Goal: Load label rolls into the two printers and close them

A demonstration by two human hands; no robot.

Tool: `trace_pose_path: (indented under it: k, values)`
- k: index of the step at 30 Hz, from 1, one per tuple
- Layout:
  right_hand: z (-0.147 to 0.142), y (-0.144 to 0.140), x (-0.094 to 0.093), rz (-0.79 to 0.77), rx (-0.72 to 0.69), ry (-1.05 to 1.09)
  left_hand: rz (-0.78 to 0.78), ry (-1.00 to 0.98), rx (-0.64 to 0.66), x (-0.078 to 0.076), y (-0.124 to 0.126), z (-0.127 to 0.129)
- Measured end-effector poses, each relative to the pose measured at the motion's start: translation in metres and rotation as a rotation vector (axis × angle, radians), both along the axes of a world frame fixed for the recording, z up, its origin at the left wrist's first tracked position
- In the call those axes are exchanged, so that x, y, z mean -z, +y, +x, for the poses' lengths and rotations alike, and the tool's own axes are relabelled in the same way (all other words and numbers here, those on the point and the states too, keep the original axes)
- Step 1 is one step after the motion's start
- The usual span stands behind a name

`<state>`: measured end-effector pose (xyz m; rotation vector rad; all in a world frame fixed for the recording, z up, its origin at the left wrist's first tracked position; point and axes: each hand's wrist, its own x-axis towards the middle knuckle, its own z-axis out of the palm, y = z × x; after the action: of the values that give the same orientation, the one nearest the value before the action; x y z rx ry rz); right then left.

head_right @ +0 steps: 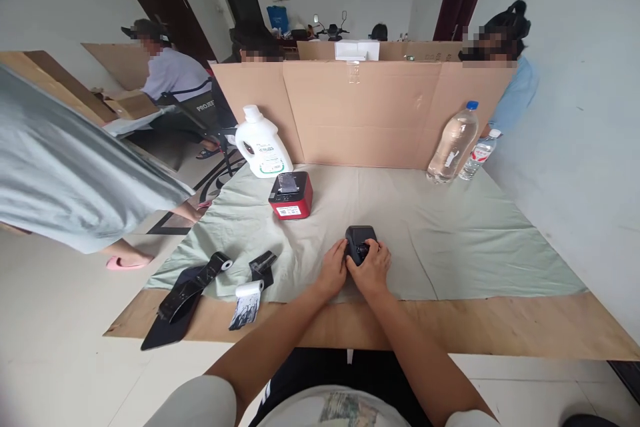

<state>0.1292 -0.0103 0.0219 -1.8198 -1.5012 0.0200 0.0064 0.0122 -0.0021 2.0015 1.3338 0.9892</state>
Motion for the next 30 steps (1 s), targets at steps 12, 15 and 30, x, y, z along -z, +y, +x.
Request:
trace_pose_path:
  k: [12,15,30]
  values:
    - [0.011,-0.019,0.008,0.067,-0.205,-0.208,-0.085,-0.005,-0.087,-0.005,0.013,-0.01]
    - [0.023,-0.009,0.002,0.088,-0.257,-0.155,-0.276,-0.119,-0.169,-0.025,0.029,-0.007]
    - [0.033,0.016,0.036,0.164,-0.308,0.075,-0.9,-0.708,0.079,-0.038,0.061,-0.016]
